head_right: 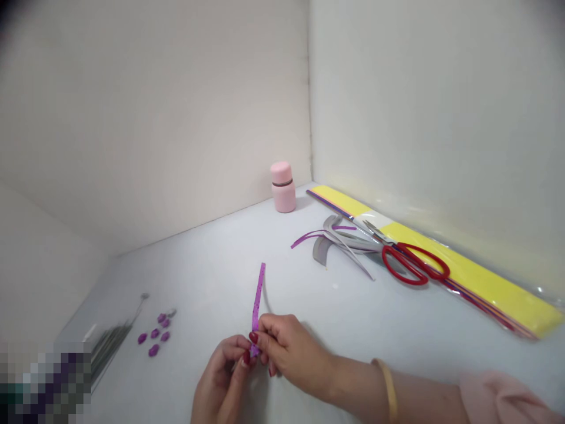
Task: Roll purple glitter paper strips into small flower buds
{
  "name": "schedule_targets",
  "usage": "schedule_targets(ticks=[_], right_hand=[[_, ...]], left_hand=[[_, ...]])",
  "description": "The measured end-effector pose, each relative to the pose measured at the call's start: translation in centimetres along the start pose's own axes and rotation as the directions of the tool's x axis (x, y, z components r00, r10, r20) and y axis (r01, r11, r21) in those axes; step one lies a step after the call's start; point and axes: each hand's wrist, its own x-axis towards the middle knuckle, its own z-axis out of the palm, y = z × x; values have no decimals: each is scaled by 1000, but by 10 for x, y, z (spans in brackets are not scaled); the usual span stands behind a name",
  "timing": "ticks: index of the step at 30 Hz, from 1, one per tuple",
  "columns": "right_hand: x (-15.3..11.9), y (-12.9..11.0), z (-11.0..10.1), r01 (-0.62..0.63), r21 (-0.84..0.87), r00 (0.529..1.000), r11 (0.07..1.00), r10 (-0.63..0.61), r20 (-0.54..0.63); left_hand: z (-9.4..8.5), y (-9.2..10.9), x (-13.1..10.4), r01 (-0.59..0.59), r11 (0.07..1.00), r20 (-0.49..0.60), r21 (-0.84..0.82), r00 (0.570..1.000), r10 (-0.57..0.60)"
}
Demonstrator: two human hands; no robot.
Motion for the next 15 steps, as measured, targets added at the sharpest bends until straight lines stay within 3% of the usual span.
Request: schedule_targets(ticks=[4,10,15], right_hand=[[1,0,0,27,-10,1000,1000,-27,-4],[1,0,-1,51,-5,999,999,-51,-5],[0,1,-1,67,27,998,997,-67,8]], left_hand=[[-4,1,5,122,969,102,-217,990,-102],[-7,8,9,382,863,129,-332,924,-359],[-7,7,10,382,856,189,-348,923,-335]])
